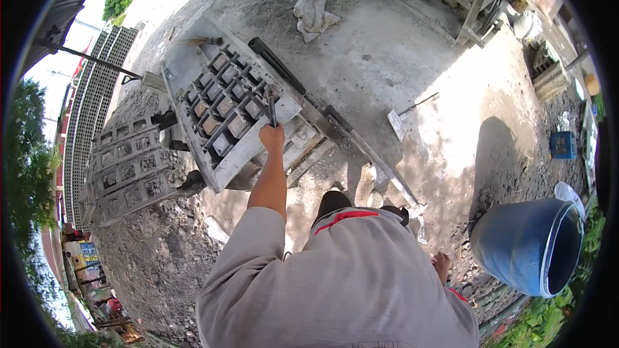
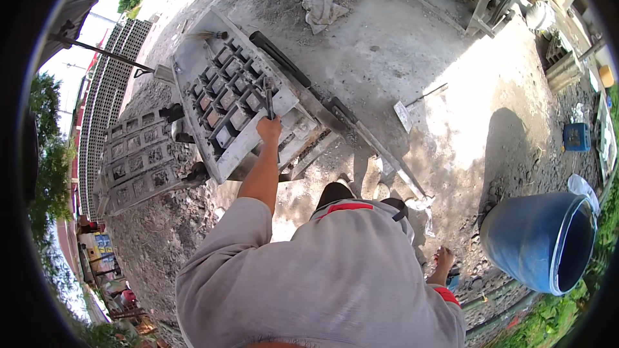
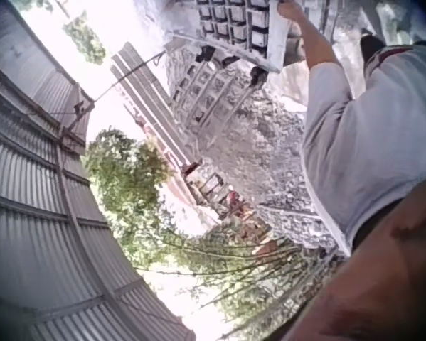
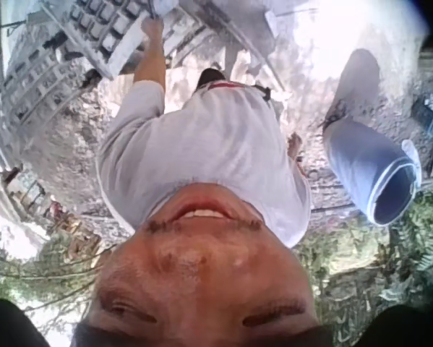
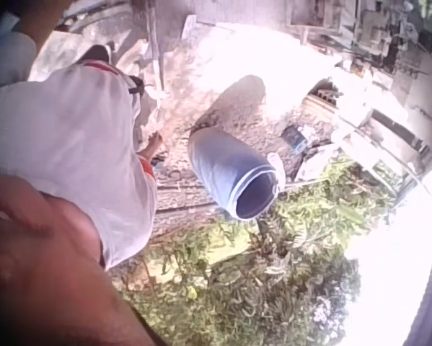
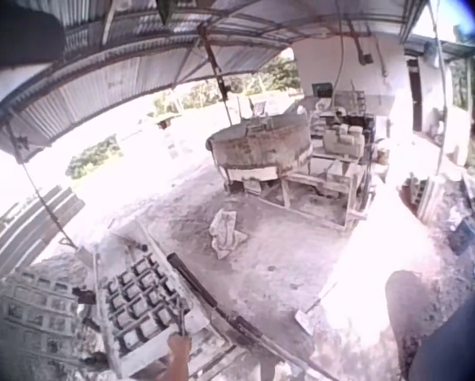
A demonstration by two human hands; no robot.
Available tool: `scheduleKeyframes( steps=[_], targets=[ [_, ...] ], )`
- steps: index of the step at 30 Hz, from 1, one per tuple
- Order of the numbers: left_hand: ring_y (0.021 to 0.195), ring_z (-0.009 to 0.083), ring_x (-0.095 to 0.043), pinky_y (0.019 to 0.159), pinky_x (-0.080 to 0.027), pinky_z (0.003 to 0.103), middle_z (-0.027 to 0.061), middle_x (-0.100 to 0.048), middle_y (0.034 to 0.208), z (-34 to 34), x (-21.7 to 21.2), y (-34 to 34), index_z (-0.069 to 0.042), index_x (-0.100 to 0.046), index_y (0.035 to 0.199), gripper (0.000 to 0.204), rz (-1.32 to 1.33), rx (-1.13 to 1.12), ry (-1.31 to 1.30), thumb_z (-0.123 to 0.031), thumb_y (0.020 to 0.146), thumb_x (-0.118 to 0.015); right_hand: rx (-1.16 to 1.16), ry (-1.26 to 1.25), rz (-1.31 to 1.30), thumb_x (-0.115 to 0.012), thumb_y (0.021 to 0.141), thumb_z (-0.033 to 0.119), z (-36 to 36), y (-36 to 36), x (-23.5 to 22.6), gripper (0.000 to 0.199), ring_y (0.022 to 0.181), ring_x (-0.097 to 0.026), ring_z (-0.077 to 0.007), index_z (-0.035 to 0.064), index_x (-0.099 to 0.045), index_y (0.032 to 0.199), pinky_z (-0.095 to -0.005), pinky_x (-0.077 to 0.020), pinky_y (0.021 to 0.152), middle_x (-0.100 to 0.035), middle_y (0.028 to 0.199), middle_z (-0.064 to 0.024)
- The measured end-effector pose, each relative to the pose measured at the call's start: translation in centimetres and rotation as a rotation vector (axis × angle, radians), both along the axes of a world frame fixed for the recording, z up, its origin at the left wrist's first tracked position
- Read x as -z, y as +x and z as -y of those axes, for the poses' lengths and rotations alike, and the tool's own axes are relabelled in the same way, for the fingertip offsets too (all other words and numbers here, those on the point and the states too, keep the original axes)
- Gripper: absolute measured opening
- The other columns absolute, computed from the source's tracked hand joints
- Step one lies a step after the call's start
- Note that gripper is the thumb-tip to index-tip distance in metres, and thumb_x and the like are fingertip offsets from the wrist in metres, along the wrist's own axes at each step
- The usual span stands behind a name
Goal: Release cured concrete blocks from metal molds using a hammer and lever.
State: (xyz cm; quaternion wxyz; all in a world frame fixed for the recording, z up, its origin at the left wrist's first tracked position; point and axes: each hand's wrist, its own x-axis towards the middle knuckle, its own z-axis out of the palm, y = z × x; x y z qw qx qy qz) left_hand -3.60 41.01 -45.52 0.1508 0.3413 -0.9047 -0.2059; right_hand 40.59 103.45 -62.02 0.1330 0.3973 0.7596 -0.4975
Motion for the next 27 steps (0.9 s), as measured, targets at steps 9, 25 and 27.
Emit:
scheduleKeyframes(
  steps=[9, 25, 27],
  targets=[
    [0.063, 0.0338, -0.060, 0.061, -0.046, 0.041, 0.0170, -0.060, 0.061, -2.2, -3.3, 8.4, 0.003, -0.061, 0.068, 0.027, -0.006, 0.049, 0.635, -0.022, 0.060, -0.069, -0.057, -0.057, -0.172, -0.058, 0.081, 0.025, 12.7, -13.3, -4.5, 0.030, 0.053, -0.057, -0.0145, -0.0007, -0.058, 0.096, -0.0248, -0.0429, 0.043, -0.061, 0.072, -0.0081],
    [0.045, 0.0122, -0.054, 0.043, -0.041, 0.027, 0.0055, -0.057, 0.055, 3.4, -8.6, 21.6, -0.001, -0.058, 0.073, 0.026, -0.184, 0.234, 0.956, -0.023, 0.071, -0.071, -0.669, -1.028, 0.033, -0.054, 0.086, 0.024, 57.0, -33.1, -21.7, 0.023, 0.059, -0.056, -0.0134, 0.0059, -0.059, 0.100, -0.0261, -0.0452, 0.050, -0.059, 0.075, -0.0038],
    [0.042, 0.0132, -0.054, 0.041, -0.042, 0.028, 0.0059, -0.056, 0.052, 5.2, -10.9, 21.6, -0.001, -0.058, 0.073, 0.031, -0.211, 0.243, 0.927, -0.030, 0.074, -0.069, -0.762, -0.862, -0.188, -0.053, 0.088, 0.021, 56.6, -33.2, -21.2, 0.025, 0.068, -0.058, -0.0134, 0.0012, -0.056, 0.102, -0.0264, -0.0490, 0.062, -0.057, 0.076, -0.0044]
  ],
)
